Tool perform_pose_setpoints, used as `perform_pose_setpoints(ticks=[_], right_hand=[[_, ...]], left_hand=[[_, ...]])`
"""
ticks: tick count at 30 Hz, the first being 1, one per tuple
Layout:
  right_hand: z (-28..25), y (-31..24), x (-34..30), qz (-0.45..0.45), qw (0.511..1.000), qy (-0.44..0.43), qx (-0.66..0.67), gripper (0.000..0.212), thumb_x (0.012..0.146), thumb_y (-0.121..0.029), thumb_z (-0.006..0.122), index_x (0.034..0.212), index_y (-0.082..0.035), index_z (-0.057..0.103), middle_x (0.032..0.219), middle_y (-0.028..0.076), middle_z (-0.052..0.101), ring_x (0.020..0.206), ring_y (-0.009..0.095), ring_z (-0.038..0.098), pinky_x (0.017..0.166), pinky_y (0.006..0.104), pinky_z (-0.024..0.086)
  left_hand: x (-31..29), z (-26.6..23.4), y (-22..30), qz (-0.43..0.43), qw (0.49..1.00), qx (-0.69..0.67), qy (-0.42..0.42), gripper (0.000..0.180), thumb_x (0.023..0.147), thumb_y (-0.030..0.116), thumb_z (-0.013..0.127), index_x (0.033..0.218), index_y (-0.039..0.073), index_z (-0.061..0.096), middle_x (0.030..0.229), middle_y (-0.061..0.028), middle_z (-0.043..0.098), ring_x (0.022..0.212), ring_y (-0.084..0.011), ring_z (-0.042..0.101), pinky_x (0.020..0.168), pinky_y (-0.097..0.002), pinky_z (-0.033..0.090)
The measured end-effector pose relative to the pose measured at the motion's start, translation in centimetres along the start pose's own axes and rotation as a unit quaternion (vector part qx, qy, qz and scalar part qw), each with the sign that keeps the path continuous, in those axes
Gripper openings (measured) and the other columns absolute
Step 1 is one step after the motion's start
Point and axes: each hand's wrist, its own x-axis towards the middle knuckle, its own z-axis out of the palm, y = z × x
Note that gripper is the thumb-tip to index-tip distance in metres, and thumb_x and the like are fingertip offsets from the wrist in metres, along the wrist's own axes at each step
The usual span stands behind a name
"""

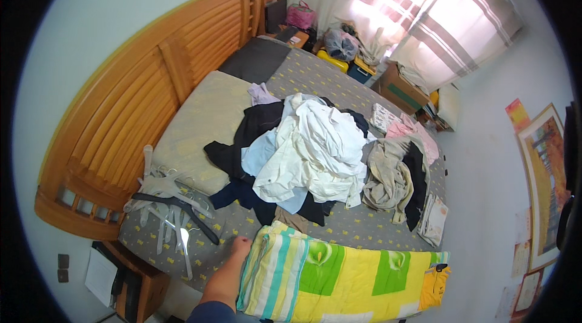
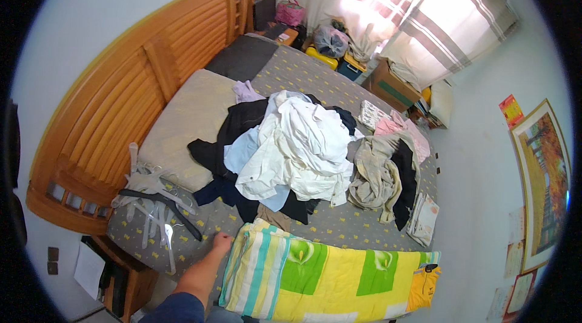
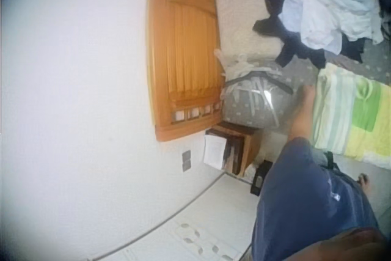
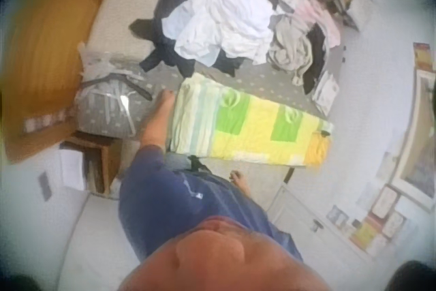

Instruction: The person folds a pair of gray pants on the bed and places them in a drawer. Then the person picks up a black shirt, places it on a hanger, buttons it, and hangs it in the wardrobe. Finally, the person picks up a white shirt, places it on a hanger, buttons it, and hangs it in the wardrobe.

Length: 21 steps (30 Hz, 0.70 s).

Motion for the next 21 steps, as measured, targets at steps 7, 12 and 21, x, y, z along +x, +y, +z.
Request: perform_pose_setpoints(ticks=[7,12,21], right_hand=[[-0.3,10.4,-6.2,0.105,0.988,0.095,-0.058,0.047,0.094,-0.032,0.064,0.126,0.002,0.066,0.113,0.022,0.072,0.092,0.027,0.072,0.081,0.0407,0.057],[0.1,7.0,-4.9,0.113,0.988,0.103,0.025,0.047,0.094,-0.032,0.064,0.126,0.003,0.066,0.113,0.022,0.072,0.088,0.027,0.072,0.079,0.0404,0.057],[0.1,4.5,-6.5,0.098,0.989,0.106,0.032,0.047,0.098,-0.035,0.062,0.127,0.002,0.064,0.109,0.018,0.073,0.088,0.026,0.071,0.079,0.0405,0.056]], left_hand=[[3.4,3.3,14.7,0.184,0.969,0.163,-0.020,0.051,0.086,0.022,0.070,0.134,0.007,0.064,0.171,-0.0114,0.010,0.135,-0.0378,0.049,0.107,-0.0463,0.046],[8.9,4.8,22.2,0.304,0.948,0.087,-0.033,0.044,0.085,0.017,0.073,0.127,0.005,0.070,0.171,-0.0133,0.008,0.131,-0.0341,0.056,0.099,-0.0426,0.052],[13.8,15.0,36.6,0.407,0.913,0.000,-0.029,0.061,0.081,0.022,0.077,0.138,0.010,0.061,0.159,-0.0257,0.035,0.132,-0.0402,0.053,0.100,-0.0439,0.052]])
